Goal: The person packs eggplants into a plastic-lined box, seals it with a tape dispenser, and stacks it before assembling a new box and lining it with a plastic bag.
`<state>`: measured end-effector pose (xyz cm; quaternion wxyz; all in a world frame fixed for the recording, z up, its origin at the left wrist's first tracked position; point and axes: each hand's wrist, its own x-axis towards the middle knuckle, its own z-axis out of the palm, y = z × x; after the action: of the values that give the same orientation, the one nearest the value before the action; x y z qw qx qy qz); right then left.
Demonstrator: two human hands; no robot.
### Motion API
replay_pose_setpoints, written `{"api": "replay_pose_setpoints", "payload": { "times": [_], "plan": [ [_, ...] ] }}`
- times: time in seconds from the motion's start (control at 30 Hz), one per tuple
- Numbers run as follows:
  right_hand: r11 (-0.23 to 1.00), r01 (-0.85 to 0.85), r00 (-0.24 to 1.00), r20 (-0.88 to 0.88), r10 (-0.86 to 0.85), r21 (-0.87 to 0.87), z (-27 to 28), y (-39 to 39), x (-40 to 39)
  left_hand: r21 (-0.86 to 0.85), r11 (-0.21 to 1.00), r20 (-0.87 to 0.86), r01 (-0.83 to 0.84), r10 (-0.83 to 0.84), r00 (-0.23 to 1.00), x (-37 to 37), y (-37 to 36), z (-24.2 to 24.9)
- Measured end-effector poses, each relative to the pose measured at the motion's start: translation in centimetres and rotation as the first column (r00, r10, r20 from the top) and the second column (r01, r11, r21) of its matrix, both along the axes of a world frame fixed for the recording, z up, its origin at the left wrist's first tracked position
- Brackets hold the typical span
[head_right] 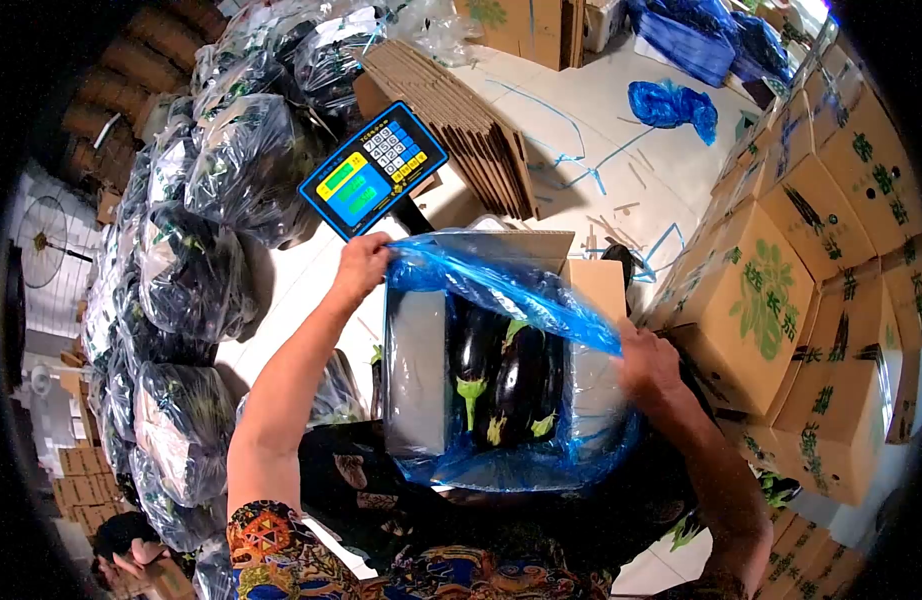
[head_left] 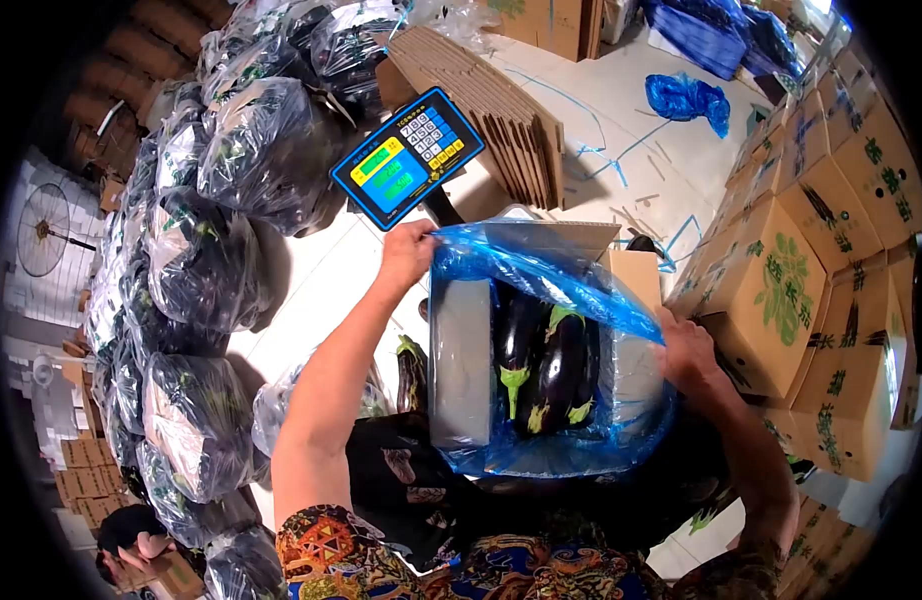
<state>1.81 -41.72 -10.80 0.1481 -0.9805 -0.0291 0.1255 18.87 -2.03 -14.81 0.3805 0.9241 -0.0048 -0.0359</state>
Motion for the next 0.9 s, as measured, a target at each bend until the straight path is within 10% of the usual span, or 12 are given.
{"api": "replay_pose_setpoints", "payload": {
  "times": [0.2, 0.27, 0.37, 0.47, 0.53, 0.63, 0.73, 0.9],
  "plan": [
    [0.955, -0.288, 0.952, 0.130, 0.277, 0.074, 3.5, 0.7, -3.4, 0.086, 0.973, 0.133, 0.213, -0.223, 0.966, -7.5, 1.0, 9.5],
    [0.882, -0.466, 0.882, 0.128, 0.454, 0.077, 3.3, 0.8, -5.3, -0.021, 0.824, -0.145, 0.567, -0.563, 0.813, -12.4, 0.2, 12.2],
    [0.874, -0.475, 0.878, -0.012, 0.479, 0.105, 3.8, 1.1, -7.0, -0.346, 0.420, -0.396, 0.839, -0.876, 0.275, -19.2, -1.7, 12.5],
    [0.975, -0.146, 0.983, -0.088, 0.163, 0.165, 7.7, 2.1, -6.7, -0.014, 0.717, -0.031, 0.697, -0.697, 0.717, -21.3, -1.4, 13.3],
    [0.981, -0.072, 0.994, -0.071, 0.086, 0.181, 6.5, 1.1, -7.7, -0.107, 0.888, -0.132, 0.447, -0.459, 0.879, -21.3, -1.3, 13.8],
    [0.979, -0.062, 0.968, -0.229, 0.107, 0.193, 3.8, 0.2, -9.3, 0.158, 0.852, -0.207, 0.500, -0.467, 0.860, -23.9, -0.6, 10.2],
    [0.981, -0.188, 0.891, -0.412, 0.192, 0.050, 3.4, 1.7, -10.6, 0.586, 0.559, -0.246, 0.587, -0.568, 0.786, -26.5, -2.2, 7.4],
    [0.980, -0.200, 0.930, -0.317, 0.187, -0.008, 1.4, 1.9, -13.6, 0.360, 0.721, -0.181, 0.592, -0.569, 0.802, -28.8, -3.2, 4.7]
  ]
}}
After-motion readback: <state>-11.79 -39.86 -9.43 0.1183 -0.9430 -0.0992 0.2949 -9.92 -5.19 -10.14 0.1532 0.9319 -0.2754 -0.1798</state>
